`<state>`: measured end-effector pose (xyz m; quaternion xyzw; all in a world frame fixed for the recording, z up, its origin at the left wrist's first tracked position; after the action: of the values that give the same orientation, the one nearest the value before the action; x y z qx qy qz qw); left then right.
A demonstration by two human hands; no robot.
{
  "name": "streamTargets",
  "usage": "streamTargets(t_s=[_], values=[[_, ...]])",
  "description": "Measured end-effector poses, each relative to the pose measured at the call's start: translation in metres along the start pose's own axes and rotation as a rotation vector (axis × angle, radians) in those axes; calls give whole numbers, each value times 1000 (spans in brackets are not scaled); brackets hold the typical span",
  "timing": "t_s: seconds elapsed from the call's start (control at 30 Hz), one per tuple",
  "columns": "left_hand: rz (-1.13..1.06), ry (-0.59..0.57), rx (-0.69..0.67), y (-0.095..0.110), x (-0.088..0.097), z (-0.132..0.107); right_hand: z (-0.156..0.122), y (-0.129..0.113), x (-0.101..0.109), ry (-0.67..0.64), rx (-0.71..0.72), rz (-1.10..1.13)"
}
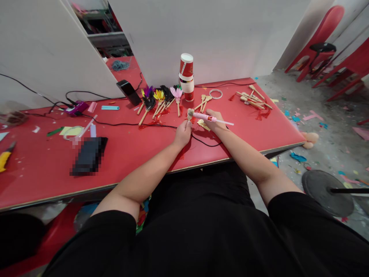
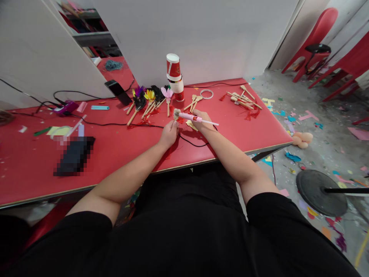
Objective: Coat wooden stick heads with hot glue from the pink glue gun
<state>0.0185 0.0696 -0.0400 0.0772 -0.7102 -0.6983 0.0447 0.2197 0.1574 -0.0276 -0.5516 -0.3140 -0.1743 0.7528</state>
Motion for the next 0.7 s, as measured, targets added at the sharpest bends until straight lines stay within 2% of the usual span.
streamTargets(t_s=[0.1,0.2,0.47,0.6,0.7], values=[[156,58,-168,4,0,-2,-1,-1,-1,0,4,36],[236,68,-204,6,-1,-3,-2,0,-2,8,-4,47],[229,26,-205,6,-1,-4,-1,4,-6,8,-5,51],[66,48,-120,0,0,-2,1,5,-7,11,-2,29],[-13,12,-80,-10,1,3,3,7,-8,14,17,12]])
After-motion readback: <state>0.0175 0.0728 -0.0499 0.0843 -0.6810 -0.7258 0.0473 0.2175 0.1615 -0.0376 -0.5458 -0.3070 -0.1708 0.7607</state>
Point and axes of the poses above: each hand's wrist, its own z-axis towards the middle knuckle, its own x-axis out of the back of the hand, y = z × x, the point moved 1 cm from there along z, towards the middle knuckle
